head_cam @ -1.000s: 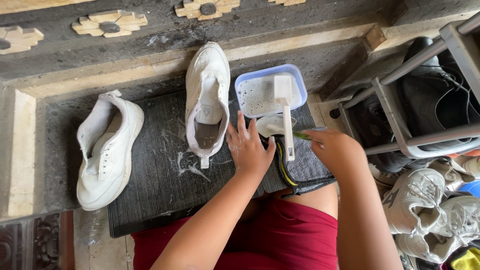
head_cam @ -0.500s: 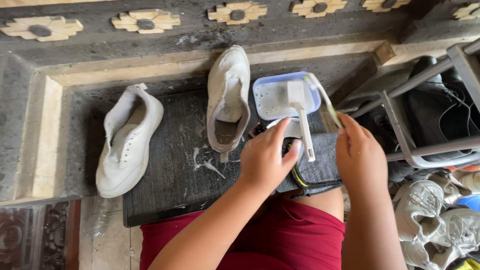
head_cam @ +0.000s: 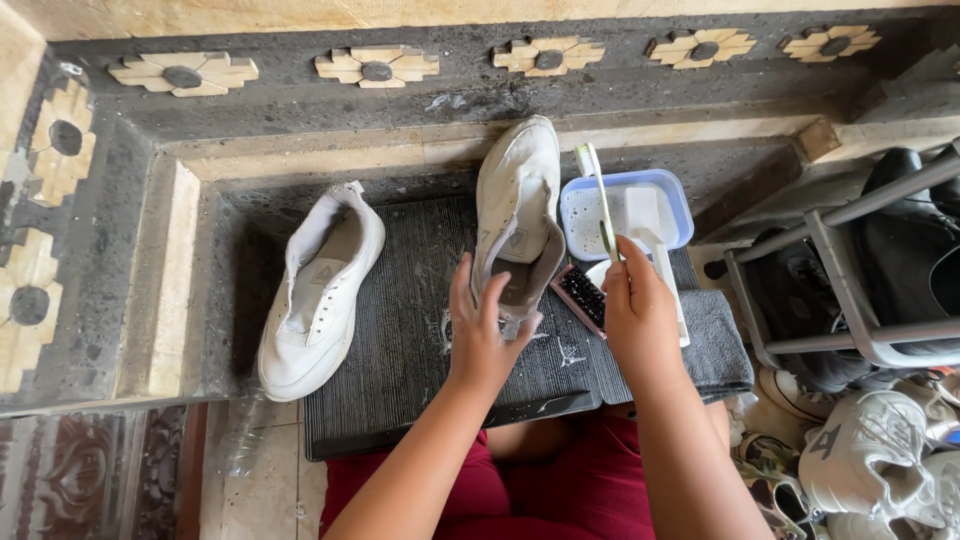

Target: The person cleans a white shoe by scrubbing the upper, sides, and sole with a brush dipped in soapy water, then uses a smaller brush for detailed areas and a cloth to wipe away foam.

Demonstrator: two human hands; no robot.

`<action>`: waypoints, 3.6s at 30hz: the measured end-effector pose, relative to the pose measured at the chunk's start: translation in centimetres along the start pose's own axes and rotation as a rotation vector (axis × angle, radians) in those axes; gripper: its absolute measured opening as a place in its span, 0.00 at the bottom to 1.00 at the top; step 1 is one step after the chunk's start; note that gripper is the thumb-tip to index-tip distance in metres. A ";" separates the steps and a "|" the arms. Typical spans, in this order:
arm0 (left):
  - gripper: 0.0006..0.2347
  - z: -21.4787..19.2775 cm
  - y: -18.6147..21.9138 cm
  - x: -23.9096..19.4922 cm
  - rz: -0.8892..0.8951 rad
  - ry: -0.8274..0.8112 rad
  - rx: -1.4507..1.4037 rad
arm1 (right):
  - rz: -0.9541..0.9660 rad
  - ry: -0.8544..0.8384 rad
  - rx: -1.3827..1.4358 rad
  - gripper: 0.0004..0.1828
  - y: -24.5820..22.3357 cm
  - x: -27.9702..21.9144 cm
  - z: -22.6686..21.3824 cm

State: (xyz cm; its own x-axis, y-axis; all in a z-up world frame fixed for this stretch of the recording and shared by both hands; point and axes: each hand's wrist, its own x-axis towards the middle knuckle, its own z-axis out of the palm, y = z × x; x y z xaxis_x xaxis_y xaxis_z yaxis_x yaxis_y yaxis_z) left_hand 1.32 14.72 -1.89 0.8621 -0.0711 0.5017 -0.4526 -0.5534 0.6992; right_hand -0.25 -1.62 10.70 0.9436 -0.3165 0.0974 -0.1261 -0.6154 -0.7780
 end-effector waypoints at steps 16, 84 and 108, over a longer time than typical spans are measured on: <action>0.35 -0.7 -5.7 0.2 -0.750 0.450 -1.293 | -0.380 -0.202 -0.127 0.25 1.7 -3.9 4.9; 0.34 -2.9 -2.5 2.8 -0.847 0.373 -1.328 | 0.142 -0.634 -0.111 0.19 -2.9 0.1 1.3; 0.32 -0.5 -6.4 1.6 -0.798 0.360 -1.314 | 0.148 -0.729 -0.090 0.22 -2.3 1.3 0.9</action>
State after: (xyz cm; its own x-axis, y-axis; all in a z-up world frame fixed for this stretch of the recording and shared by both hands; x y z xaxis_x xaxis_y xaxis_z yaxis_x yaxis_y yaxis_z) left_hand 5.50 18.52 -5.26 0.9549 0.1738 -0.2410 0.0346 0.7406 0.6711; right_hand 1.52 0.05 12.05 0.8743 0.1387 -0.4651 -0.2629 -0.6703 -0.6940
